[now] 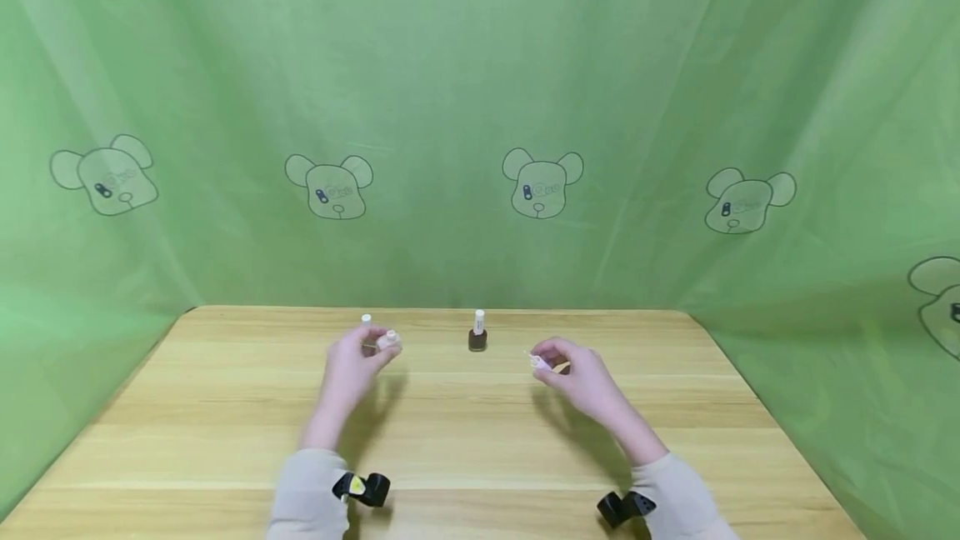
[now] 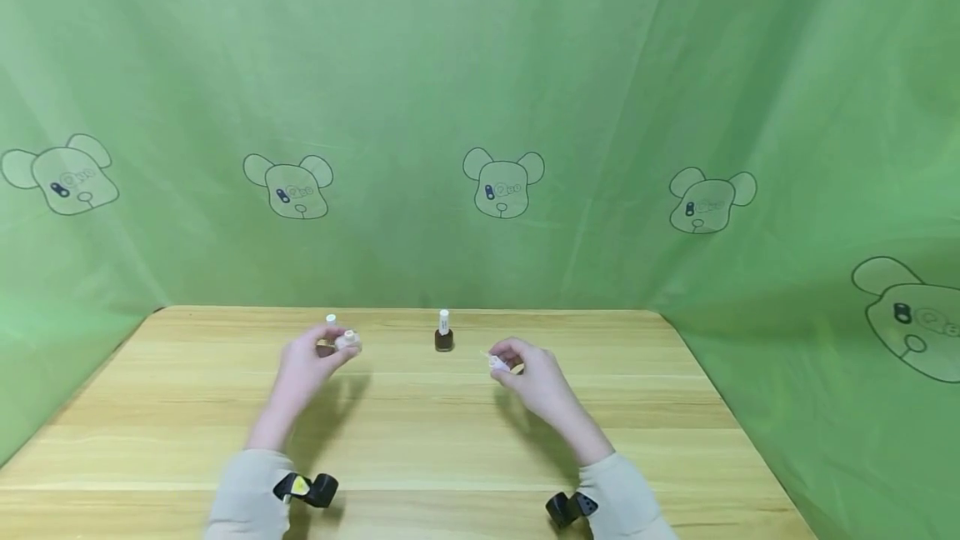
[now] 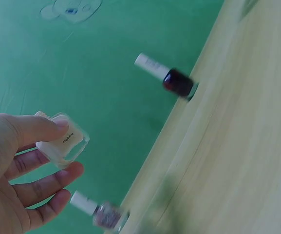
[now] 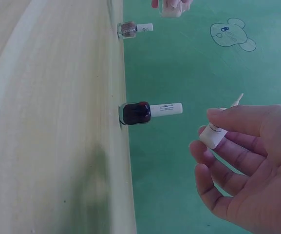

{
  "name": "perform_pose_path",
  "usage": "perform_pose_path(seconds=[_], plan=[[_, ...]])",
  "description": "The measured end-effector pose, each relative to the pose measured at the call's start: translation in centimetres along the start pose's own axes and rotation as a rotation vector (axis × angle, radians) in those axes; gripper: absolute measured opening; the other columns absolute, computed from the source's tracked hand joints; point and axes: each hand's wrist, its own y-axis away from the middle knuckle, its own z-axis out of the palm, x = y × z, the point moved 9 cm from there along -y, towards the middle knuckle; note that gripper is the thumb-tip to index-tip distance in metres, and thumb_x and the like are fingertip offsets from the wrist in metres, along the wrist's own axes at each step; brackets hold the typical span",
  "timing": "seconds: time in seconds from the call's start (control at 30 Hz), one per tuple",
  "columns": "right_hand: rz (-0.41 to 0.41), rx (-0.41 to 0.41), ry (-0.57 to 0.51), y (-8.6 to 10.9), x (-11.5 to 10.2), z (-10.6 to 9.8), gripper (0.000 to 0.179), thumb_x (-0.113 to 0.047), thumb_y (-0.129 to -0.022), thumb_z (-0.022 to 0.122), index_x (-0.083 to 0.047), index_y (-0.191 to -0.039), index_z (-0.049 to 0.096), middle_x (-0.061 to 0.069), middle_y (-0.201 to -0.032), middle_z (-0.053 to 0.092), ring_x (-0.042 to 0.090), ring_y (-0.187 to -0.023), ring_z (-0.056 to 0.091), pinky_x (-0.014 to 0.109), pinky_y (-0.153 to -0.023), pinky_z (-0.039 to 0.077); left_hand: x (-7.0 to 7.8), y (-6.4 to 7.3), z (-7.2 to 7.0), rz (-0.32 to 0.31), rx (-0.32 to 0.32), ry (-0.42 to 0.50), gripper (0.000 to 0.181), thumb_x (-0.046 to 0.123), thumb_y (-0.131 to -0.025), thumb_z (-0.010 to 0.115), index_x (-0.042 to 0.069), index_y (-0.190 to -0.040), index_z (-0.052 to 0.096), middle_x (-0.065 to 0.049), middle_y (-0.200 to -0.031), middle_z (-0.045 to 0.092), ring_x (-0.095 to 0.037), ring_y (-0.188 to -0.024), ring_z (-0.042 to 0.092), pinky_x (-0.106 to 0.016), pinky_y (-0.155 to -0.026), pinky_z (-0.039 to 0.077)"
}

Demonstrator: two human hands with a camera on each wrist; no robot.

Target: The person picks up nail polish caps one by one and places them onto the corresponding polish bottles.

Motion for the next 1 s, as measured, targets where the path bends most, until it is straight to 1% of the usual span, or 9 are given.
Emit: perform_pose_path(seconds=[0.17,0.23,0.43,0.57,0.8,0.9,1.0], plan=[[-0.012,0.008,0.000,0.0,-0.4,-0.1,0.021,-0.006,-0.082,0.073,-0.007,-0.101,0.065,0.005,-0.091,0.072,0.016,-0.085,0.064,0.019,-0.070,0.053,1.6,0.2,1.7,0.051,-0.022,-0.009,0.033,0.013,-0.081,0.077,0.002,-0.110,0.067,-0.015,-0.107,0.070,-0.025,-0.086,0.068,-0.029,-0.071,0.059],[-0.015,0.005,0.002,0.1,-0.6,-0.1,0.019,-0.007,-0.082,0.074,-0.008,-0.099,0.065,0.004,-0.091,0.071,0.015,-0.084,0.063,0.019,-0.069,0.053,2.0,0.3,2.4,0.084,-0.027,-0.016,0.031,0.012,-0.081,0.077,0.002,-0.109,0.068,-0.015,-0.106,0.070,-0.025,-0.084,0.069,-0.028,-0.069,0.059],[-0.030,0.004,0.031,0.4,-1.4,-0.1,0.017,-0.008,-0.082,0.074,-0.010,-0.096,0.065,0.001,-0.090,0.070,0.014,-0.084,0.063,0.019,-0.068,0.052,3.5,1.0,4.7,0.172,-0.077,-0.040,0.029,0.010,-0.080,0.077,0.001,-0.107,0.068,-0.015,-0.105,0.070,-0.021,-0.080,0.067,-0.024,-0.067,0.057],[-0.052,0.008,0.042,0.5,-2.2,-0.2,0.018,-0.007,-0.081,0.075,-0.010,-0.096,0.065,0.001,-0.089,0.071,0.014,-0.084,0.063,0.019,-0.067,0.050,4.2,1.5,6.1,0.195,-0.114,-0.069,0.028,0.013,-0.082,0.075,0.003,-0.108,0.067,-0.012,-0.106,0.070,-0.018,-0.082,0.065,-0.023,-0.070,0.056],[-0.058,0.001,0.065,0.9,-3.0,0.1,0.018,-0.009,-0.080,0.076,-0.012,-0.094,0.066,-0.003,-0.088,0.069,0.011,-0.083,0.060,0.021,-0.068,0.050,5.3,2.7,8.5,0.231,-0.191,-0.097,0.025,0.016,-0.085,0.074,0.006,-0.107,0.068,-0.007,-0.102,0.069,-0.014,-0.084,0.061,-0.023,-0.072,0.053],[-0.077,0.010,0.083,1.0,-3.4,0.1,0.017,-0.009,-0.079,0.076,-0.012,-0.093,0.066,-0.004,-0.088,0.068,0.010,-0.083,0.060,0.023,-0.069,0.050,5.7,3.1,9.4,0.235,-0.222,-0.107,0.026,0.017,-0.085,0.073,0.007,-0.108,0.067,-0.005,-0.101,0.068,-0.013,-0.085,0.059,-0.023,-0.074,0.052],[-0.093,0.020,0.099,1.1,-3.8,0.0,0.017,-0.009,-0.079,0.077,-0.012,-0.093,0.067,-0.005,-0.088,0.068,0.010,-0.082,0.059,0.022,-0.070,0.049,6.0,3.4,10.0,0.244,-0.237,-0.125,0.025,0.017,-0.085,0.074,0.009,-0.108,0.068,-0.004,-0.101,0.068,-0.013,-0.086,0.059,-0.023,-0.074,0.052]])
